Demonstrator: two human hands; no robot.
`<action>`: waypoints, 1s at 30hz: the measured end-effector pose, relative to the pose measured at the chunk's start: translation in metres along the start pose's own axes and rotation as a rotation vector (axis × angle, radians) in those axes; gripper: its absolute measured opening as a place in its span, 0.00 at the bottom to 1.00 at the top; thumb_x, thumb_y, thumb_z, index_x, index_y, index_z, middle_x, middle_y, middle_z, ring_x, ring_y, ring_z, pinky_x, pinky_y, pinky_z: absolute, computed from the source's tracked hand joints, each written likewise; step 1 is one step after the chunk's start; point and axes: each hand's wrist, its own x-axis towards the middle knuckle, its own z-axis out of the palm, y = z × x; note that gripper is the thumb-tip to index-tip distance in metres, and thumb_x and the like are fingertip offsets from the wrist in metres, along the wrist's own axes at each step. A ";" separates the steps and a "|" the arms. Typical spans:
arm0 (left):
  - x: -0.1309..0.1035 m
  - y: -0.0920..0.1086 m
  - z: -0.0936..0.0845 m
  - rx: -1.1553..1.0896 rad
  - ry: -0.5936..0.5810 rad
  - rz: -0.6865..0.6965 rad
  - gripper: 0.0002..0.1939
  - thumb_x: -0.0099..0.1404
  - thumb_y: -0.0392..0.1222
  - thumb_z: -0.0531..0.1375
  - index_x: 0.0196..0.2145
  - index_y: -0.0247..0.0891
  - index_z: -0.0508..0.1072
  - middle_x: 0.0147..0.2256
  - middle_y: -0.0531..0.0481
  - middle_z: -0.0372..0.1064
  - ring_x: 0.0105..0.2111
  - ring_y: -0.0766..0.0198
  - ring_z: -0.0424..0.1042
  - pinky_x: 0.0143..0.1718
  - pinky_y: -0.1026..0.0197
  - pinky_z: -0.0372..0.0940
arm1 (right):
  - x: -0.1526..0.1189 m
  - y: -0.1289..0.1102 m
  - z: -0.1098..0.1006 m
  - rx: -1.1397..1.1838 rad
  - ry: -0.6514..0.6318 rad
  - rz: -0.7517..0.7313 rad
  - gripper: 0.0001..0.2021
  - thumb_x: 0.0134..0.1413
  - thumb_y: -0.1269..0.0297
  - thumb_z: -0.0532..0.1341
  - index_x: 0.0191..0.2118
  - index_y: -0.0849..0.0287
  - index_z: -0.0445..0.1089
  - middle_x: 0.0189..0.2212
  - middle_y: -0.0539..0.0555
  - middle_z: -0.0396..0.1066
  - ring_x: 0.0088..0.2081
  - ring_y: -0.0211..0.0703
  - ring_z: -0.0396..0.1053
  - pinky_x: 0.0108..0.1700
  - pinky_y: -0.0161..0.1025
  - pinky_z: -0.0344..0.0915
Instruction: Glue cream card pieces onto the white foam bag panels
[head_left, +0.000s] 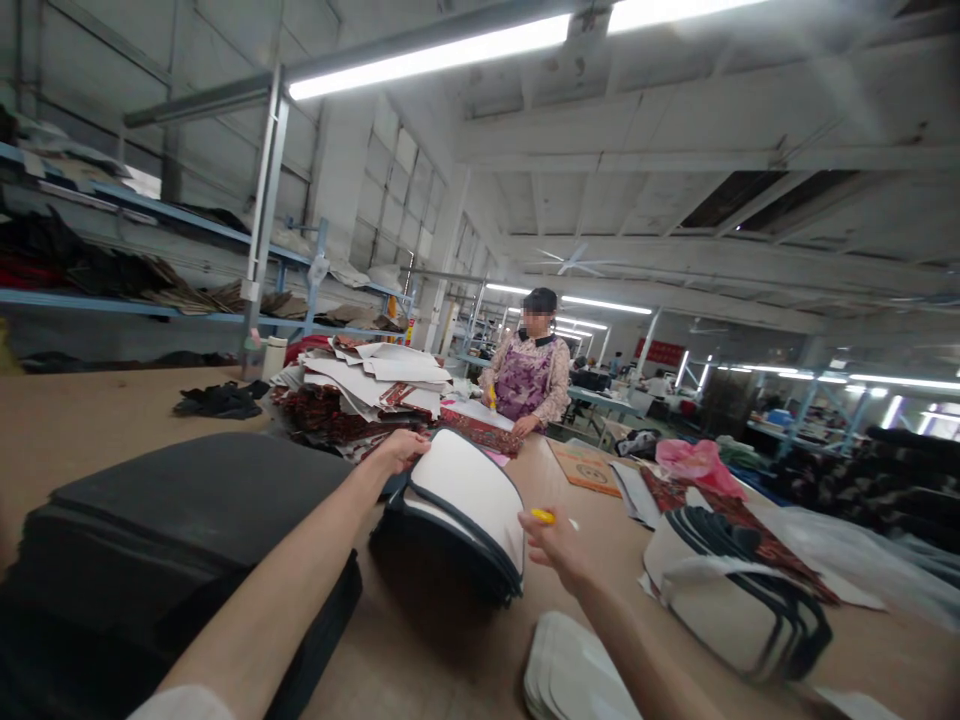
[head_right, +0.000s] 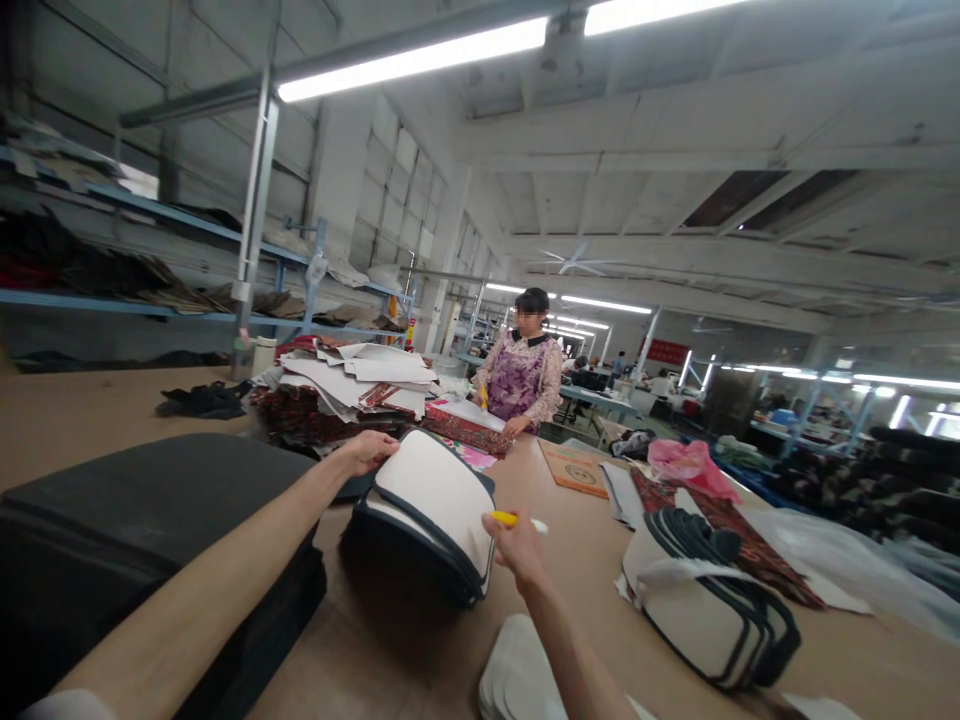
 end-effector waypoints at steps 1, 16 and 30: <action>-0.001 -0.001 0.001 -0.037 -0.024 0.007 0.15 0.65 0.43 0.56 0.49 0.35 0.65 0.47 0.44 0.64 0.42 0.57 0.68 0.41 0.51 0.67 | -0.002 -0.001 0.003 0.007 -0.017 0.015 0.13 0.55 0.59 0.59 0.42 0.62 0.64 0.34 0.51 0.66 0.30 0.35 0.67 0.28 0.35 0.67; -0.027 -0.001 0.030 -0.452 -0.357 0.068 0.19 0.50 0.31 0.67 0.41 0.27 0.70 0.27 0.44 0.74 0.22 0.62 0.72 0.25 0.62 0.68 | -0.008 0.008 0.009 0.064 -0.035 0.046 0.19 0.39 0.59 0.65 0.36 0.58 0.59 0.29 0.48 0.63 0.31 0.40 0.66 0.29 0.38 0.65; -0.054 0.046 0.016 -0.796 -0.171 0.207 0.17 0.67 0.35 0.50 0.51 0.26 0.65 0.31 0.40 0.76 0.28 0.57 0.76 0.35 0.57 0.73 | -0.010 -0.052 -0.040 0.449 0.007 0.008 0.23 0.43 0.46 0.64 0.39 0.58 0.62 0.41 0.54 0.66 0.34 0.40 0.67 0.34 0.41 0.65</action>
